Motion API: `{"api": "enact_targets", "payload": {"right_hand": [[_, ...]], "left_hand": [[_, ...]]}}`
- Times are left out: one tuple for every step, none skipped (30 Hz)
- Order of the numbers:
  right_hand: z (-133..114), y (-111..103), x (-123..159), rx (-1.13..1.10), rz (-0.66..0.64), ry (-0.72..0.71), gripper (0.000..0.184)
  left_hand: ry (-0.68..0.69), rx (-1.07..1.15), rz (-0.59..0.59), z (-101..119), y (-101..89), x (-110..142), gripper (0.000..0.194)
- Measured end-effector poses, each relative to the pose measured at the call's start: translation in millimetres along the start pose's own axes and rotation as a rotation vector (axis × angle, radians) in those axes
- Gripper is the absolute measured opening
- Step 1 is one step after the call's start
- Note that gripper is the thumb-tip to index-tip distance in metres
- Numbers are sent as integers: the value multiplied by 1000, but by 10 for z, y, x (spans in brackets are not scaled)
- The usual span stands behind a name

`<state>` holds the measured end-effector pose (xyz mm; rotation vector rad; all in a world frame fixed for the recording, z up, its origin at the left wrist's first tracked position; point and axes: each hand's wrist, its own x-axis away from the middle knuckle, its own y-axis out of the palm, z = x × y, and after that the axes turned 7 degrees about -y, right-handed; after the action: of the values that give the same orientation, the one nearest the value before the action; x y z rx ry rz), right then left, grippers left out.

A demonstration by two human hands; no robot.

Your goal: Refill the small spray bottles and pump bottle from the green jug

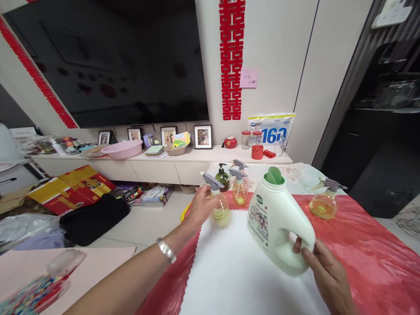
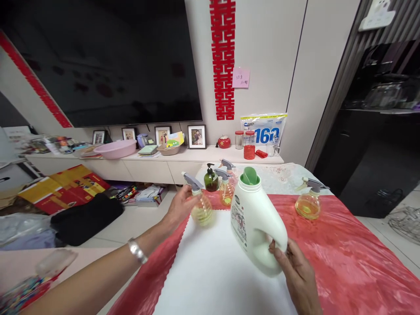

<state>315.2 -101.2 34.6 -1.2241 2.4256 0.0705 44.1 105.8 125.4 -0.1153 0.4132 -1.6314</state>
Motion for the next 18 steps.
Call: {"api": "enact_targets", "payload": {"right_hand": [[21,-6,-1,-22,0,-1,42],[40,-14,-2,-46,16,-5,42],[52,-26,-1,-68,50,-14,43],[52,-42,2,-82,100,-31,45],[33,-61,9,-90,168,-61,47],[-7,-81,22,-88,242,-99,48],[-72,-99,43,-76,312,-142,48],[-160,-108,72,-58,361,-184,45],[-268,-101,110,-37,391,-220,40],[-389,-73,157,-18,405,-252,35],[-517,-20,211,7,391,-276,29],[-643,61,273,36,351,-289,23],[-759,168,340,60,291,-316,16],[-858,298,409,99,169,-346,10],[-935,445,478,103,60,-361,9],[-989,601,544,70,-35,-352,10],[-1021,760,605,31,-106,-334,12],[-1035,915,658,19,-120,-327,17]], "left_hand": [[4,6,-73,9,-73,156,29],[11,9,-105,6,-137,322,29],[11,12,-140,-11,-188,491,29],[-1,9,-190,-41,-226,657,28],[-19,4,-210,-83,-251,811,28],[-38,-6,-223,-132,-265,948,27],[-50,-19,-224,-185,-268,1063,26],[-57,-35,-225,-238,-262,1156,26],[-55,-50,-217,-287,-248,1225,27],[-48,-58,-211,-329,-228,1273,28],[-38,-60,-206,-364,-202,1304,29],[-24,-58,-204,-391,-172,1321,29],[-9,-56,-202,-412,-140,1329,30],[8,-59,-198,-431,-108,1331,30],[25,-69,-192,-449,-78,1331,31],[39,-85,-186,-469,-51,1331,32],[49,-101,-182,-491,-28,1331,33],[53,-111,-183,-517,-10,1333,34]]}}
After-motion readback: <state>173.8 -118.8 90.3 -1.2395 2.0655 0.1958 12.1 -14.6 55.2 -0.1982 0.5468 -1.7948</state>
